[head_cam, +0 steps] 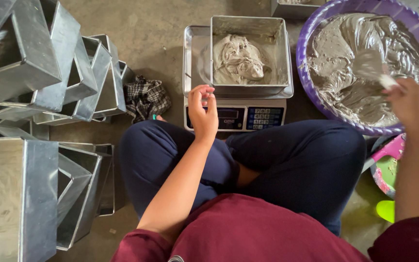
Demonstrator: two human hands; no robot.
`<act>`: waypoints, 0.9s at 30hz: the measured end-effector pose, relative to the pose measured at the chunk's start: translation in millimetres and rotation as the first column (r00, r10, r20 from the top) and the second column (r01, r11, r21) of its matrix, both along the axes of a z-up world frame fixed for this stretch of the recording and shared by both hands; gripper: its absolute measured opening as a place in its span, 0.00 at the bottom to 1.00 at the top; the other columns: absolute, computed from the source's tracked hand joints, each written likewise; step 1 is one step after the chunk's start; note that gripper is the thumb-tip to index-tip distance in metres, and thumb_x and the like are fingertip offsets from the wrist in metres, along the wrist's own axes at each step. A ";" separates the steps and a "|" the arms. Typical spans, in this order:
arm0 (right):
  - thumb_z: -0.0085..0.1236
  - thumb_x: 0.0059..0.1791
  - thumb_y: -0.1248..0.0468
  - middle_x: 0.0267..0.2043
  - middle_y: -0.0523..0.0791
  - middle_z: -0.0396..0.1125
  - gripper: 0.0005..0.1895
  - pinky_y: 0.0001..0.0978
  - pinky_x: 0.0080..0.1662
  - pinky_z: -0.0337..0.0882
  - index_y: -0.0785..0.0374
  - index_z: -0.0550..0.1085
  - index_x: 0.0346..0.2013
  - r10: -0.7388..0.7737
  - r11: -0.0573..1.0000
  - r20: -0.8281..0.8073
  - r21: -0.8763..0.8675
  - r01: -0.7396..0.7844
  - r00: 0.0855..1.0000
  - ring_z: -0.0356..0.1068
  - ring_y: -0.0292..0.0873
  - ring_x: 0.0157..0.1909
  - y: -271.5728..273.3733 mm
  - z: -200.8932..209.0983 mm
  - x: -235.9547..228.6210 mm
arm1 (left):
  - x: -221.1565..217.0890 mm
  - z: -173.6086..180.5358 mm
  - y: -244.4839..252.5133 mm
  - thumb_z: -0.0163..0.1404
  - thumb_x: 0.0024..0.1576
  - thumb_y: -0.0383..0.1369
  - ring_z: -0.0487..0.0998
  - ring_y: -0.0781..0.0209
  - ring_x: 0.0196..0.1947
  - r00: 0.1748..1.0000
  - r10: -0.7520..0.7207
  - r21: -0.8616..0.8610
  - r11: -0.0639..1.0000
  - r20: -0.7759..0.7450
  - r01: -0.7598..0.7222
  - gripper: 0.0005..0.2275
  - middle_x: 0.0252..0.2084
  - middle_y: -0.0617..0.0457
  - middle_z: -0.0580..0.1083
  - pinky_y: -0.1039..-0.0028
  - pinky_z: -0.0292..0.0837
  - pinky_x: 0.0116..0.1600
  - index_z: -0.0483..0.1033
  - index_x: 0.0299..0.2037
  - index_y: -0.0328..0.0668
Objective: The person scoops a gray paste from a purple bowl into a metal container placed on a digital scale, then spreads it evenly with a spatula. The process is repeated for a second container.
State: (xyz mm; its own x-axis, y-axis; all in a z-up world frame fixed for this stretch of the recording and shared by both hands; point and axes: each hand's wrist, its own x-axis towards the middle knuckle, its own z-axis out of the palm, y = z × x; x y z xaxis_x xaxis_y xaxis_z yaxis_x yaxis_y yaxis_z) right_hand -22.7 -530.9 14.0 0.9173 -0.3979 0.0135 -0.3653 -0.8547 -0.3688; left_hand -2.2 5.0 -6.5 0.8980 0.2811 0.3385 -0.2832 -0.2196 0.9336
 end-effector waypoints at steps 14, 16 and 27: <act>0.51 0.57 0.63 0.31 0.41 0.71 0.10 0.22 0.27 0.63 0.66 0.75 0.50 0.023 0.603 0.177 0.782 -0.155 0.984 0.63 0.30 0.25 288.8 50.3 67.8 | 8.2 -12.7 8.2 0.48 0.60 0.21 0.76 0.67 0.40 0.996 0.088 -0.087 0.992 -0.008 -0.088 0.08 0.49 0.55 0.74 0.77 0.71 0.42 0.74 0.46 0.41; 0.50 0.57 0.63 0.30 0.40 0.70 0.11 0.21 0.28 0.62 0.65 0.75 0.50 0.002 0.539 0.174 0.829 -0.147 0.985 0.62 0.29 0.25 303.6 46.5 69.6 | 14.0 -17.8 13.1 0.48 0.61 0.22 0.74 0.68 0.39 0.991 0.126 -0.127 0.983 -0.031 -0.129 0.07 0.47 0.55 0.75 0.77 0.69 0.42 0.74 0.47 0.40; 0.64 0.55 0.58 0.51 0.40 0.76 0.20 0.31 0.46 0.72 0.54 0.77 0.62 0.200 0.815 0.436 0.423 -0.396 0.878 0.73 0.34 0.41 280.8 40.8 69.5 | 28.5 -35.0 18.4 0.49 0.61 0.25 0.68 0.73 0.31 0.982 0.087 -0.389 0.909 -0.170 -0.148 0.06 0.39 0.59 0.75 0.79 0.63 0.35 0.76 0.46 0.38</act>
